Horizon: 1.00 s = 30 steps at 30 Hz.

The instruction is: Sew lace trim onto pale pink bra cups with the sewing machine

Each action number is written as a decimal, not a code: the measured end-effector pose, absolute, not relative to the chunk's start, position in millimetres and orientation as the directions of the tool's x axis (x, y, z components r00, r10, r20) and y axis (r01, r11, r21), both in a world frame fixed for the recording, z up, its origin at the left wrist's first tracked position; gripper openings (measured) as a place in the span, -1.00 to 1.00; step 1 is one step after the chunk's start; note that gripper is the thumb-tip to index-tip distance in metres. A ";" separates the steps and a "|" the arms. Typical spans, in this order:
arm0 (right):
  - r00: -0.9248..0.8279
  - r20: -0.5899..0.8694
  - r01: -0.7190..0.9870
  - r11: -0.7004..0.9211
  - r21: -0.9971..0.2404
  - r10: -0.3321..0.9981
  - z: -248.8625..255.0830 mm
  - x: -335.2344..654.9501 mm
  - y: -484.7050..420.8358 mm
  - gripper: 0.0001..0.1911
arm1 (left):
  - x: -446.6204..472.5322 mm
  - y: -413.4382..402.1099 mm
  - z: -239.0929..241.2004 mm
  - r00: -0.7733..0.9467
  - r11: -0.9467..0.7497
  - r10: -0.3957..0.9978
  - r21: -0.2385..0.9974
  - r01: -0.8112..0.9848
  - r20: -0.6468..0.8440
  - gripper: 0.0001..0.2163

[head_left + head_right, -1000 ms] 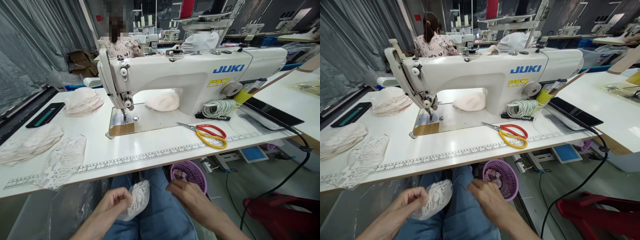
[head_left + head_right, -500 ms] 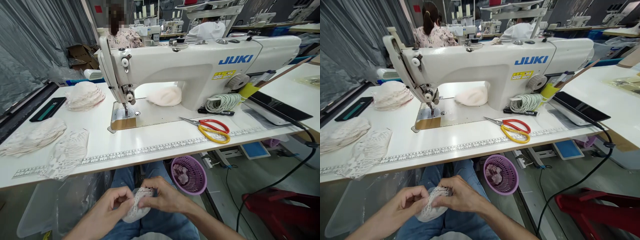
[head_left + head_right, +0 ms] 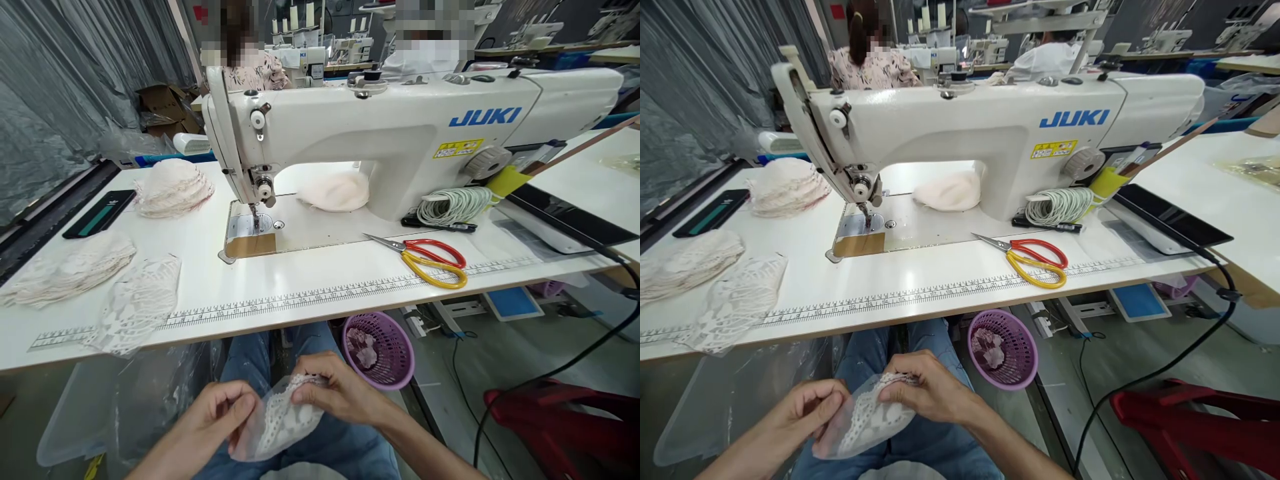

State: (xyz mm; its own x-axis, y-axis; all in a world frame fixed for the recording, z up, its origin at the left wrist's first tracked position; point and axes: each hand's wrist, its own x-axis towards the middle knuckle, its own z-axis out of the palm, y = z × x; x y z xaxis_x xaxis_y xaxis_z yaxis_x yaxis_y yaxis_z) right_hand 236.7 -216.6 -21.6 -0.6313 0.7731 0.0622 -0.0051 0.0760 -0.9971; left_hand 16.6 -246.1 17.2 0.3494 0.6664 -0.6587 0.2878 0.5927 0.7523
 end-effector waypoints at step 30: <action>-0.841 -0.049 0.229 0.271 -0.935 0.539 1.8 229.0 -196.8 -0.68 | 22.7 -237.5 14.3 0.401 0.224 0.813 0.862 0.455 -0.423 -0.61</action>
State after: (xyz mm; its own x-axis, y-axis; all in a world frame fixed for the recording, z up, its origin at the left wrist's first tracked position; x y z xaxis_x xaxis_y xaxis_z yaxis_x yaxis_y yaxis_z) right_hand 229.0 -196.8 1.8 -0.8409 0.5390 -0.0494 0.2288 0.2712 -0.9349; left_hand 22.7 -237.5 14.3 0.4005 0.8128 -0.4231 0.4553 0.2242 0.8616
